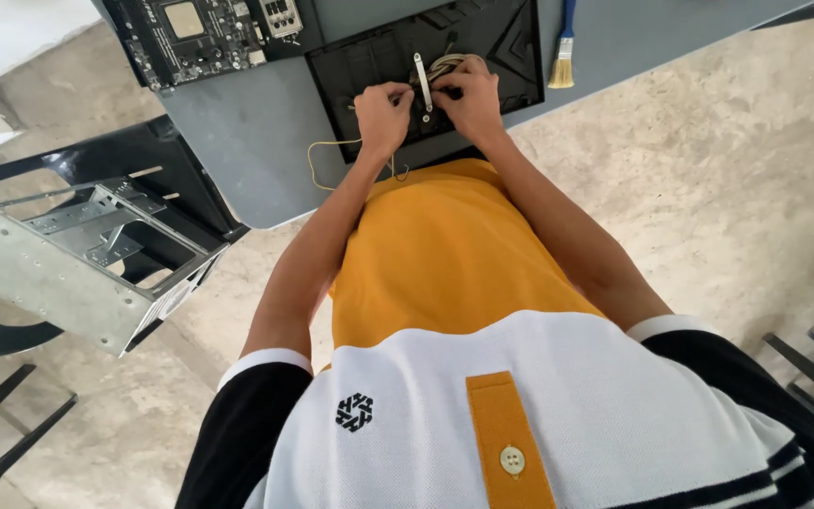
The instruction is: Cleaning and organizing the front panel wires of a computer case using a brush and manual untangling
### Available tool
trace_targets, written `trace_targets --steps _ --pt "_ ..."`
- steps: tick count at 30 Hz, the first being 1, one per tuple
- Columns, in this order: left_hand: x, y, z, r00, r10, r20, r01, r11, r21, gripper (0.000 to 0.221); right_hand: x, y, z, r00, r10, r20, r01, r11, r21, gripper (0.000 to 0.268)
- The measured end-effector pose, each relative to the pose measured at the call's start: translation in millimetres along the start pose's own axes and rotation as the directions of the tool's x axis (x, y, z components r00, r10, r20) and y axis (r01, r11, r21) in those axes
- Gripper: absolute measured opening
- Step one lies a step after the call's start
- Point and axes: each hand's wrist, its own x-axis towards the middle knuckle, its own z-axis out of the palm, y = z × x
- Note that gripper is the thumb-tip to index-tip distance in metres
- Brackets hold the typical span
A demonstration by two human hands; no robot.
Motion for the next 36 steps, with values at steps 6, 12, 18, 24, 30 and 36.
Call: trace_targets --steps 6,12,18,24,30,36 --pt "-4.8 7.1 6.1 0.998 -0.037 -0.042 0.038 0.999 0.028 0.023 -5.3 -13.5 -4.0 0.997 0.033 -0.063 -0.028 0.996 0.081 0.012" --pt "-11.0 8.1 11.3 0.990 -0.109 -0.089 0.106 0.994 -0.035 0.022 -7.7 -16.2 -5.9 0.998 0.016 -0.064 -0.009 0.994 0.108 0.009" --pt "-13.2 10.9 26.8 0.993 -0.071 -0.094 0.084 0.986 0.142 0.018 -6.6 -13.5 -3.6 0.997 0.014 -0.070 -0.006 0.994 0.112 0.012" --pt "-9.9 9.3 32.0 0.980 -0.122 -0.155 0.133 0.989 0.064 0.018 -9.5 -8.0 -0.9 0.998 0.000 -0.068 0.007 0.995 0.103 0.015" --pt "-13.4 35.1 18.6 0.879 -0.457 -0.134 0.422 0.879 -0.223 0.022 -9.4 -14.2 -7.2 0.998 -0.041 -0.050 0.045 0.996 0.079 0.007" --pt "-3.0 40.4 16.7 0.832 -0.549 -0.080 0.518 0.820 -0.242 0.021 -7.4 -16.6 -11.4 1.000 0.001 -0.011 0.001 0.995 0.104 0.008"
